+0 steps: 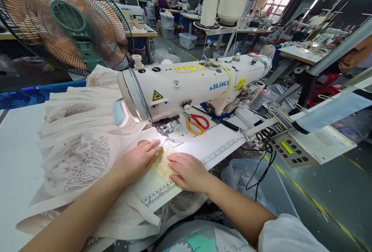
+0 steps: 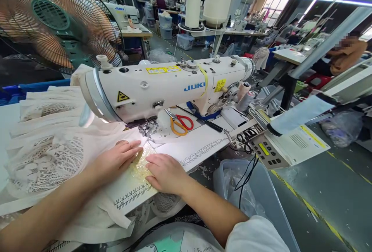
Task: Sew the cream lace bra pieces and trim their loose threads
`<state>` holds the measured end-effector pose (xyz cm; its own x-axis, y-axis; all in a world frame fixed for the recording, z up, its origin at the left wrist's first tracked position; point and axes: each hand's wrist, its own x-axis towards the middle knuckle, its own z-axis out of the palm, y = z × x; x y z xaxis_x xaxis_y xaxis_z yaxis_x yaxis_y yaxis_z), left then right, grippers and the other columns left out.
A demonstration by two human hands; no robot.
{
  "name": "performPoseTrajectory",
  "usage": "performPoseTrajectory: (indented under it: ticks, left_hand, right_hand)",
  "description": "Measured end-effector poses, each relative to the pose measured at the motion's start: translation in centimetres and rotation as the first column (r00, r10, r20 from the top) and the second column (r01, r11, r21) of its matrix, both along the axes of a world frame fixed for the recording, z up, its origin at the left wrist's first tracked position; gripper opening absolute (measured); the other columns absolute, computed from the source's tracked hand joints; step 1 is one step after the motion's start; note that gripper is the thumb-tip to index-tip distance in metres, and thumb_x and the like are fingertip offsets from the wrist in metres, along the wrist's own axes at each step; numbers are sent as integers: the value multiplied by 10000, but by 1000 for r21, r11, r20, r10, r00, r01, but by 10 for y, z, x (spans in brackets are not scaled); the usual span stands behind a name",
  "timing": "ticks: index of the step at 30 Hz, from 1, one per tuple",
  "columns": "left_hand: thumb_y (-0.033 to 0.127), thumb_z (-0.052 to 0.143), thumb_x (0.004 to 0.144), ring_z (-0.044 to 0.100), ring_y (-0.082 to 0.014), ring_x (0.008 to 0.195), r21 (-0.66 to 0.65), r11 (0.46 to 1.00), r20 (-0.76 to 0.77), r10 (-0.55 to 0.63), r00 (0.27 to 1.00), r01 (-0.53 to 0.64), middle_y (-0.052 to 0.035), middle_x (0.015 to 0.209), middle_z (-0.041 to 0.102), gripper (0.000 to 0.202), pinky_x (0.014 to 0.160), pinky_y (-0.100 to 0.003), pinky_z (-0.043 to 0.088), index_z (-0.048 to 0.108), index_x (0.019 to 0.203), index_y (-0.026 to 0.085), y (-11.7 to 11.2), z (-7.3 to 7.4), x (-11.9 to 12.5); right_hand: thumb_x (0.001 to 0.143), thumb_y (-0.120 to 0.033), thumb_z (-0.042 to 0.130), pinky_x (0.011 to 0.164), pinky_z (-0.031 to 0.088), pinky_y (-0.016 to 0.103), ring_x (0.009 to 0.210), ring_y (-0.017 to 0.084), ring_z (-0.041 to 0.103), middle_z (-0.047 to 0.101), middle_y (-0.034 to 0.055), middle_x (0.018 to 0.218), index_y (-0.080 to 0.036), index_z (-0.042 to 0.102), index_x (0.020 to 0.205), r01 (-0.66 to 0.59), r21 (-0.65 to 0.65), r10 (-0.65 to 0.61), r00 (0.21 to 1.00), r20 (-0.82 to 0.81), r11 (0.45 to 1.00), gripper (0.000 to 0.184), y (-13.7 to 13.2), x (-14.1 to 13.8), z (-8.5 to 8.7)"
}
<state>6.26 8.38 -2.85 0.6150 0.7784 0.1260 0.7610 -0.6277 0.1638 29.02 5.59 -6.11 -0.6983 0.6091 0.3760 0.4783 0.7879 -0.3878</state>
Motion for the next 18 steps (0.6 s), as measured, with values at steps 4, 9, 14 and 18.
performPoseTrajectory:
  ticks: [4, 9, 14, 18]
  left_hand:
    - [286, 294, 929, 600, -244, 945, -6, 1000, -30, 30, 999, -30, -112, 1213, 648, 415, 821, -382, 512, 672, 1079, 200, 5, 0, -2]
    - [301, 276, 929, 598, -247, 986, -3, 998, -100, 56, 993, -57, -107, 1229, 639, 433, 864, -378, 499, 654, 1116, 201, 16, 1, -5]
    - [299, 271, 917, 605, -264, 991, 17, 997, -110, 73, 991, -72, -137, 1218, 641, 448, 845, -388, 508, 657, 1105, 173, 25, 2, -8]
    - [310, 256, 917, 603, -276, 999, 35, 994, -114, 106, 988, -102, -146, 1214, 642, 465, 838, -394, 513, 661, 1091, 162, 31, 3, -11]
  right_hand:
    - [856, -294, 558, 1016, 454, 394, 1173, 236, 562, 632, 133, 1211, -154, 609, 1032, -8, -14, 8, 1000, -2, 1000, 231, 1, 0, -1]
    - [855, -286, 562, 1015, 454, 388, 1164, 237, 566, 638, 134, 1198, -147, 616, 1021, -12, -1, 12, 1000, -10, 1000, 223, 1, 0, -1]
    - [849, -277, 570, 1013, 456, 376, 1158, 236, 569, 640, 135, 1185, -137, 621, 1014, -17, 5, 17, 1000, -16, 1000, 223, 2, 1, 1]
    - [850, -285, 565, 1009, 459, 366, 1150, 232, 574, 642, 117, 1189, -151, 620, 1011, -11, 9, 11, 1000, -8, 1000, 217, 2, 0, 1]
